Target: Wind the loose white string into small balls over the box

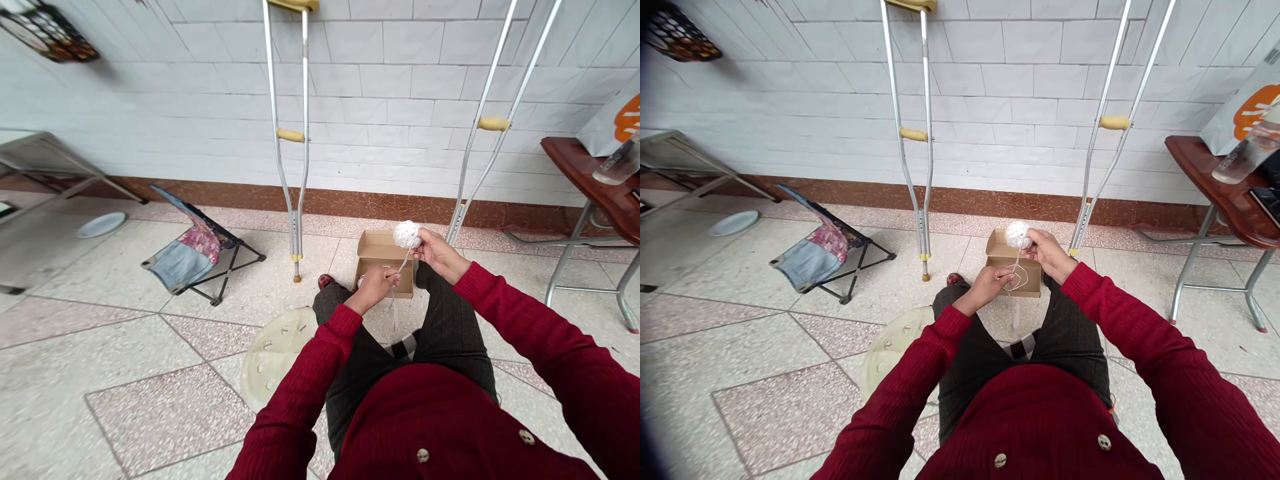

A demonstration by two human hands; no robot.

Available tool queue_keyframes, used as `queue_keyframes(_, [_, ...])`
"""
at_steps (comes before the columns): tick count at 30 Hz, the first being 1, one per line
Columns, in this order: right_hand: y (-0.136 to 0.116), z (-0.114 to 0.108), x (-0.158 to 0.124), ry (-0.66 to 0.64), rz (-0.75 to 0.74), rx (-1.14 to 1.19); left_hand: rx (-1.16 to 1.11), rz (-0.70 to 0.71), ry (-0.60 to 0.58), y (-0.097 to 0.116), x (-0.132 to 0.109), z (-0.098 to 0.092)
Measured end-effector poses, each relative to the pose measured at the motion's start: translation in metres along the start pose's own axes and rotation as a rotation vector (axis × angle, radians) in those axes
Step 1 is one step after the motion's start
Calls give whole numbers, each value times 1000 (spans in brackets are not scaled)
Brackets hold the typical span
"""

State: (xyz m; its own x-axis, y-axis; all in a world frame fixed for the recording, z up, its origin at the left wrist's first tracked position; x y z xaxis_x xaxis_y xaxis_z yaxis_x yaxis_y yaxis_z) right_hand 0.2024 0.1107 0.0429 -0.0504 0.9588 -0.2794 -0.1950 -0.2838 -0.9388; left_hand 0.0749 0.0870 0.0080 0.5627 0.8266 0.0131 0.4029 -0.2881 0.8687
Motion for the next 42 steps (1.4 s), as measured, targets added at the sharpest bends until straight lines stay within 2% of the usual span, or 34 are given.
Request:
queue_keyframes(3, [-11,7,-17,-87,-4,-38,-48,-40,20,-22,6,-3])
queue_keyframes(6, [-9,18,-38,-194,17,-95,-72,-67,42,-35,16,-14])
queue_keyframes(8, [5,23,-50,-252,60,-168,3,-55,51,-34,24,-28])
queue_keyframes(10, [31,22,-56,-260,136,-253,153,-22,69,-24,31,-46])
queue_keyframes(12, [63,13,-53,-217,225,-352,322,33,99,-5,36,-62])
queue_keyframes(14, [88,-2,-40,-111,259,-474,466,97,125,19,37,-68])
queue_keyframes(17, [98,-21,-9,110,195,-497,555,150,95,44,30,-53])
queue_keyframes(20, [93,-27,17,228,146,-321,466,83,43,43,17,-26])
queue_keyframes(22, [87,-23,28,229,139,-248,305,21,33,31,7,-12])
queue_keyframes(25, [80,-18,39,194,138,-140,20,-65,56,1,-8,3])
queue_keyframes(28, [89,-22,50,192,180,-40,-232,-144,81,-33,-20,18])
queue_keyframes(35, [161,-46,76,354,323,-126,-817,-320,244,-95,-27,52])
queue_keyframes(42, [235,-60,92,430,397,-91,-927,-480,268,-148,-23,89])
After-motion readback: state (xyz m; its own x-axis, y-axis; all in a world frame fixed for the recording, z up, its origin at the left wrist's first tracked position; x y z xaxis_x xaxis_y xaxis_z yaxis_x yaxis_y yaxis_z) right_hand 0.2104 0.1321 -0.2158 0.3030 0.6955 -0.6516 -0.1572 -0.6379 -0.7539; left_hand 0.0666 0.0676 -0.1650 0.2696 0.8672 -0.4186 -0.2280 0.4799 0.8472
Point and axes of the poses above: each hand's wrist, its own x-axis towards the middle knuckle, its own z-axis out of the palm, y = z × x, the point moved 10 cm from there along x, towards the middle knuckle, and after that the axes turned 9 degrees about -x, right-handed, at the moved point
